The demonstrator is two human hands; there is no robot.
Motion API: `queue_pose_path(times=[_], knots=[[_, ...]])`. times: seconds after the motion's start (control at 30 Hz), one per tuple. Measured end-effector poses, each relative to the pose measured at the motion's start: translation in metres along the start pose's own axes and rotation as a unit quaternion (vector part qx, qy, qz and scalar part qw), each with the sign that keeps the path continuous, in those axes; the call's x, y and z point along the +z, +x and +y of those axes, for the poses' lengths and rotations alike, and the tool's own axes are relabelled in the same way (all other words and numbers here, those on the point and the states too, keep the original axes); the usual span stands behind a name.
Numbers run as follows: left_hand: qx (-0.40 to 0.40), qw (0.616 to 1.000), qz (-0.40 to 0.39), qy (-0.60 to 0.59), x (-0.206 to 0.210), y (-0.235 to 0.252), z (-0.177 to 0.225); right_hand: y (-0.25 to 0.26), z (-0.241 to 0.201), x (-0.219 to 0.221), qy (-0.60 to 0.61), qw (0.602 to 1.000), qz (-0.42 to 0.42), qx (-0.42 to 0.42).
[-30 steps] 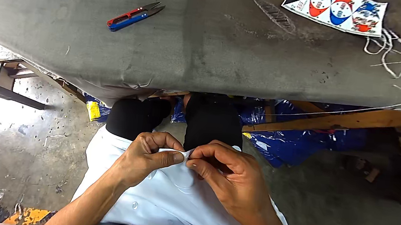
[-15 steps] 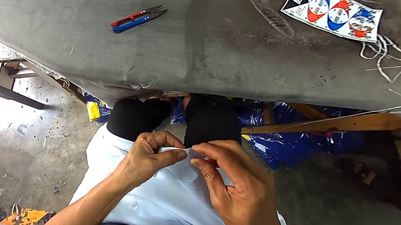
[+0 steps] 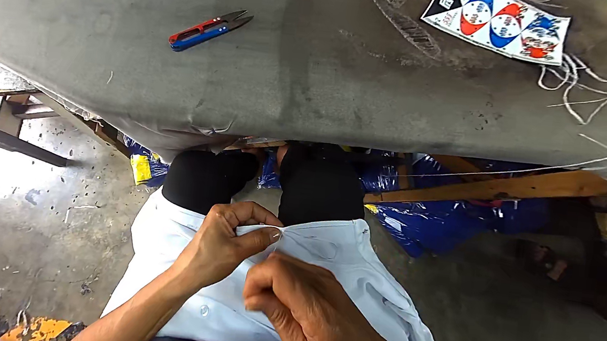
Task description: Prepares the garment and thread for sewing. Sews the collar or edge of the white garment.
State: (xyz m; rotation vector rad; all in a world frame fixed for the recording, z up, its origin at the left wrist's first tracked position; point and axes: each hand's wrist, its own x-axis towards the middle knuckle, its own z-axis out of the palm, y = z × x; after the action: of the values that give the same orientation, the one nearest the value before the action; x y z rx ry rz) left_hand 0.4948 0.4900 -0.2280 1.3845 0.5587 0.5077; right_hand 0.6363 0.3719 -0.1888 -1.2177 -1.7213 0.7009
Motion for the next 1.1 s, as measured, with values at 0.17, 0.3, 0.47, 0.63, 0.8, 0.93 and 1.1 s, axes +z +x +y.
queue_pose_path(times=[0.17, 0.3, 0.47, 0.63, 0.8, 0.93, 1.1], knots=[[-0.01, 0.999, -0.028, -0.02, -0.008, 0.001, -0.003, -0.018, 0.019, -0.018, 0.096, 0.994, -0.002, 0.052], [-0.018, 0.998, -0.037, -0.042, -0.009, 0.002, -0.006, -0.022, 0.039, -0.027, -0.012, 0.985, 0.13, 0.109], [-0.022, 0.997, -0.035, -0.064, -0.007, 0.001, -0.005, -0.022, 0.046, -0.023, -0.03, 0.982, 0.142, 0.125], [-0.021, 0.997, -0.034, -0.065, -0.006, 0.001, -0.006, -0.022, 0.047, -0.023, -0.047, 0.982, 0.141, 0.119], [-0.02, 0.997, -0.035, -0.07, -0.006, 0.0, -0.005, -0.024, 0.046, -0.024, -0.054, 0.979, 0.153, 0.123], [-0.006, 0.998, -0.035, -0.044, -0.005, -0.001, -0.005, -0.022, 0.044, -0.026, -0.036, 0.979, 0.171, 0.101], [0.025, 0.999, -0.03, 0.025, 0.001, -0.004, 0.004, -0.019, 0.032, -0.038, 0.079, 0.986, 0.141, 0.047]])
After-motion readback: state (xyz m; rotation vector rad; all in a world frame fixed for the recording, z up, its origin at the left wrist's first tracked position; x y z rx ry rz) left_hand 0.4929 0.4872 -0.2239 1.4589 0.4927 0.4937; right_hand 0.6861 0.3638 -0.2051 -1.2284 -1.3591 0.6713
